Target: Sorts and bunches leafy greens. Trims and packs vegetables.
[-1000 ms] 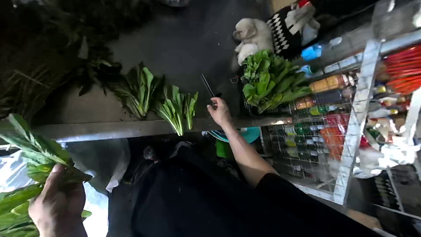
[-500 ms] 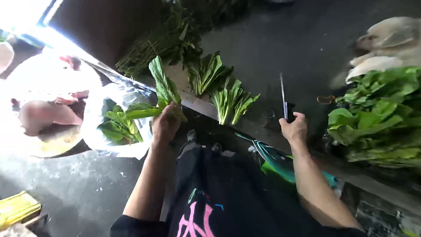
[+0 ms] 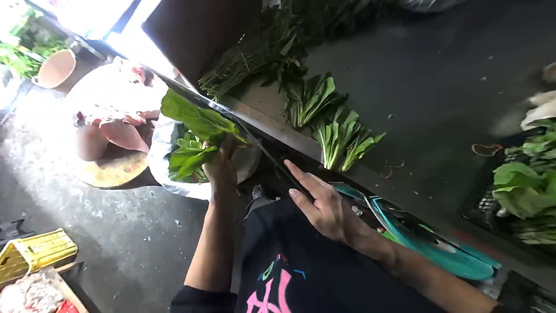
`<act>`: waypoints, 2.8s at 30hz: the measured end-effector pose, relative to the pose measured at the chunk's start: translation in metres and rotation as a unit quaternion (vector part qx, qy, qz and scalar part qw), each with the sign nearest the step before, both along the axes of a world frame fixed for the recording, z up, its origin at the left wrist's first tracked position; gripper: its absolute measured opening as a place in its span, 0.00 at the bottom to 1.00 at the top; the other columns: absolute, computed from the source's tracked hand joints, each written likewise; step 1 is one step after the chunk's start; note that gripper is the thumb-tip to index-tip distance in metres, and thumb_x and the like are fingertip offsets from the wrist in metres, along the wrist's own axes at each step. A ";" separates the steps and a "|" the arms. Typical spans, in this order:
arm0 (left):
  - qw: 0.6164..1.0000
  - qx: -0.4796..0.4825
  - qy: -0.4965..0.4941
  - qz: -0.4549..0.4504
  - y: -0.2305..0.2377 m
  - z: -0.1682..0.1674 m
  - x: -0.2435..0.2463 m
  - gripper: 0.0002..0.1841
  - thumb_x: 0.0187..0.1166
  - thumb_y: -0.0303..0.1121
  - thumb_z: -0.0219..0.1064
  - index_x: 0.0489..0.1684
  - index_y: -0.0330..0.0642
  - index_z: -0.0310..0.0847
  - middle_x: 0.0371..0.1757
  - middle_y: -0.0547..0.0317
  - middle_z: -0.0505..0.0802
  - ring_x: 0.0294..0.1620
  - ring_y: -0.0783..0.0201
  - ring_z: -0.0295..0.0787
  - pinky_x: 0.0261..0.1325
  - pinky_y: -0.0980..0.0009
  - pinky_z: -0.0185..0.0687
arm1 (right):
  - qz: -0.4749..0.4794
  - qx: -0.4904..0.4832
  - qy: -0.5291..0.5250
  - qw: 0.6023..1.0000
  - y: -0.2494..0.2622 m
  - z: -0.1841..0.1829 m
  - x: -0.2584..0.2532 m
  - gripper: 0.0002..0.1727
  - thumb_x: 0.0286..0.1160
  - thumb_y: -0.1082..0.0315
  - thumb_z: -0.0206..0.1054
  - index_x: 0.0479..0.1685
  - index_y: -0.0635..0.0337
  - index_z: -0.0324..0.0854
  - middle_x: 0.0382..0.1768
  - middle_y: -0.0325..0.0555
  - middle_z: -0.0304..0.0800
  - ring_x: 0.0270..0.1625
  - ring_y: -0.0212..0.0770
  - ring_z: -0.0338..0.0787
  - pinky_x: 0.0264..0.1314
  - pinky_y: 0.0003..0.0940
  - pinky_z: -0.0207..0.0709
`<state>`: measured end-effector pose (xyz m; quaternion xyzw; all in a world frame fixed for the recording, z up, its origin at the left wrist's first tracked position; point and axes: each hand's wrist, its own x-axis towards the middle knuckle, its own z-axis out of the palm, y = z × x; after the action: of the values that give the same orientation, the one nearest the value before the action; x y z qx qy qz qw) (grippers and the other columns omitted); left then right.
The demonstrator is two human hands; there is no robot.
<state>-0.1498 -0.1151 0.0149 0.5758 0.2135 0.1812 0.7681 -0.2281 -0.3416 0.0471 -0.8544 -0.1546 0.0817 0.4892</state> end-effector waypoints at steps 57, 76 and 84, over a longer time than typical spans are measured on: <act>0.980 0.068 -0.075 0.171 0.242 -0.034 0.028 0.18 0.76 0.23 0.73 0.61 0.35 0.75 0.48 0.51 0.92 0.51 0.57 0.92 0.59 0.55 0.90 | 0.115 -0.098 0.081 0.985 0.236 -0.042 0.061 0.30 0.90 0.51 0.52 0.90 0.39 0.67 0.44 0.46 0.87 0.43 0.40 0.87 0.46 0.38 0.83; 0.969 -0.021 0.036 0.242 0.252 -0.026 0.032 0.17 0.81 0.27 0.69 0.65 0.38 0.74 0.51 0.50 0.89 0.54 0.57 0.89 0.57 0.57 0.89 | 0.076 -0.118 -0.012 0.990 0.225 -0.041 0.064 0.30 0.88 0.56 0.57 0.90 0.44 0.67 0.50 0.50 0.86 0.39 0.41 0.89 0.38 0.40 0.87; 0.967 -0.072 0.086 0.228 0.206 -0.021 0.053 0.18 0.83 0.31 0.67 0.67 0.37 0.71 0.54 0.50 0.87 0.55 0.58 0.88 0.59 0.58 0.88 | 0.074 -0.129 -0.080 0.986 0.254 -0.041 0.058 0.29 0.90 0.56 0.55 0.90 0.42 0.67 0.51 0.53 0.83 0.33 0.41 0.88 0.30 0.37 0.85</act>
<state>-0.0970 0.0913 -0.0065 0.4686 0.4170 0.2858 0.7244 -0.1699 -0.0878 0.0064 -0.9004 -0.2439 0.0683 0.3539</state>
